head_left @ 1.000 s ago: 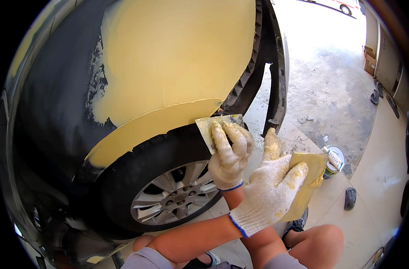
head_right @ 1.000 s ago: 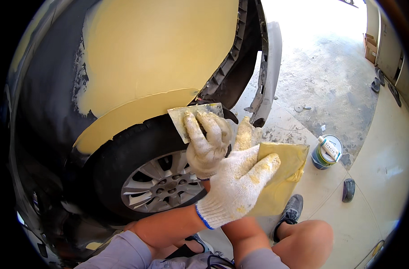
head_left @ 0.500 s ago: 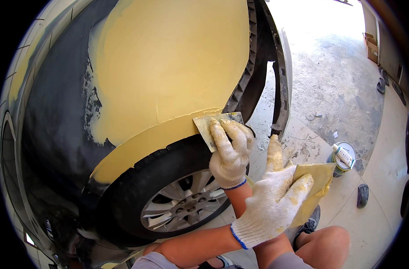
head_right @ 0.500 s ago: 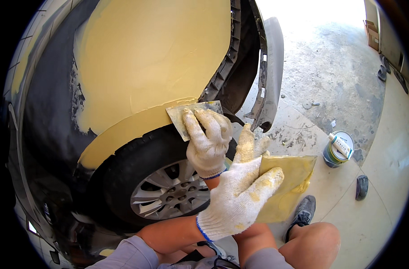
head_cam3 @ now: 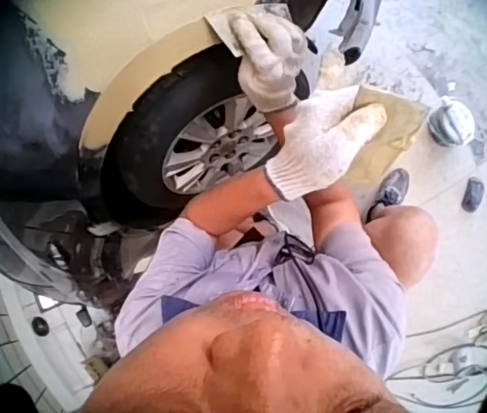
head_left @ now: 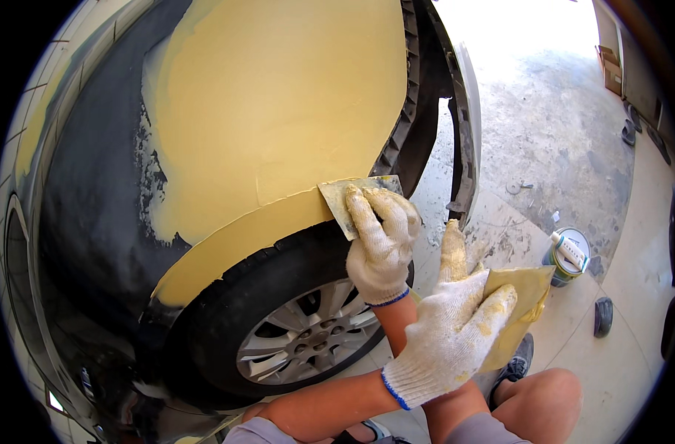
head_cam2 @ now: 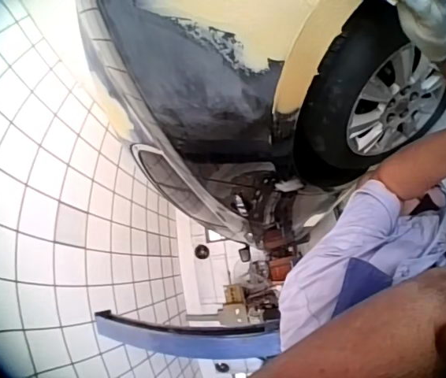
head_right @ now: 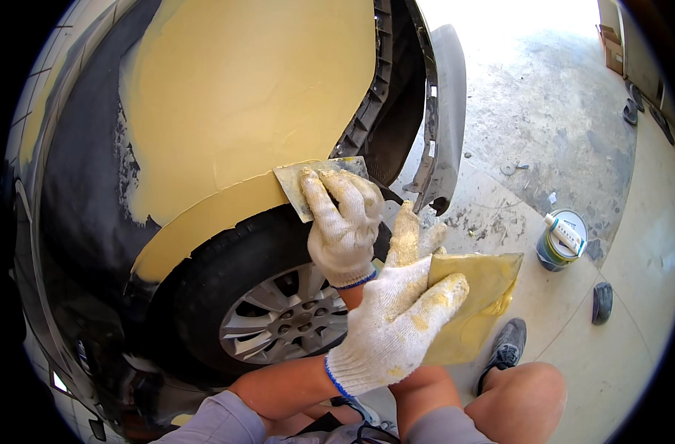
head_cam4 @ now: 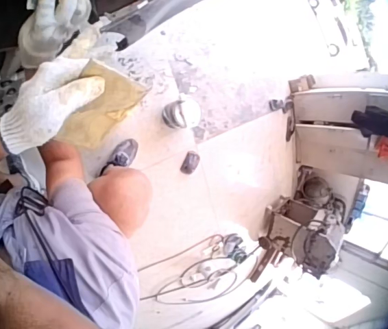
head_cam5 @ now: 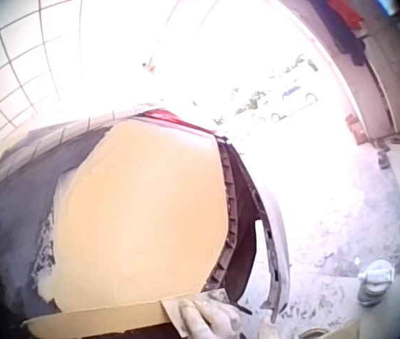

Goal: The person applies a yellow body filler to a damaged area on the rear bumper of a black car using a putty knife. They spread the filler evenly across the surface and then use a sanding block to smooth the applied material.

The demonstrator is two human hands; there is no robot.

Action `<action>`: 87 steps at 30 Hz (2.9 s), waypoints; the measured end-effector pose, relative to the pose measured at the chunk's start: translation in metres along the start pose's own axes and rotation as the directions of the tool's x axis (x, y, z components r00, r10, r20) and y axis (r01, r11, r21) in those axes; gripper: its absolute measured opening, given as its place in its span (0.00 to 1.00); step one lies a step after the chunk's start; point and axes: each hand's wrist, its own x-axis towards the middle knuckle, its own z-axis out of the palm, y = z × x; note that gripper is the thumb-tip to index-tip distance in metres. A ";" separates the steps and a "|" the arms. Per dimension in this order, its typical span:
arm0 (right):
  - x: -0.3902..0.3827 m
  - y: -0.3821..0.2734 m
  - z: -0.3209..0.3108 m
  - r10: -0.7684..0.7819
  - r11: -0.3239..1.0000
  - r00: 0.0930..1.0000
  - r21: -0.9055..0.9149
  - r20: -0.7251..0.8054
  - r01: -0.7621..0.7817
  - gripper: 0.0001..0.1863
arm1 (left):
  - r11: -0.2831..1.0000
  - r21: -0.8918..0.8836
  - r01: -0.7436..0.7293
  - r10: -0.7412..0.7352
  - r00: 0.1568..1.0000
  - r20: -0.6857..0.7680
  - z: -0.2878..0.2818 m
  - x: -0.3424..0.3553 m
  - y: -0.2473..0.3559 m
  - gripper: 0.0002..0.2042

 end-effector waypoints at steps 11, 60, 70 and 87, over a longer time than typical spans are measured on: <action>-0.037 -0.019 0.008 -0.053 0.998 0.998 0.024 0.028 0.052 0.32 | 1.000 0.001 -0.014 0.014 1.000 -0.025 0.001 0.000 0.003 0.12; -0.060 -0.044 -0.010 -0.049 0.996 0.996 0.080 0.078 0.042 0.30 | 0.997 0.074 -0.003 0.002 1.000 0.020 -0.003 0.001 0.002 0.16; -0.016 -0.060 -0.077 0.734 0.629 0.621 0.068 0.277 -0.774 0.20 | 0.995 -0.092 0.025 -0.025 1.000 0.006 -0.001 0.001 0.002 0.14; 0.034 -0.010 -0.065 0.559 0.775 0.728 0.063 0.398 -0.629 0.21 | 0.997 0.044 0.059 -0.060 0.998 0.015 0.018 0.000 0.023 0.18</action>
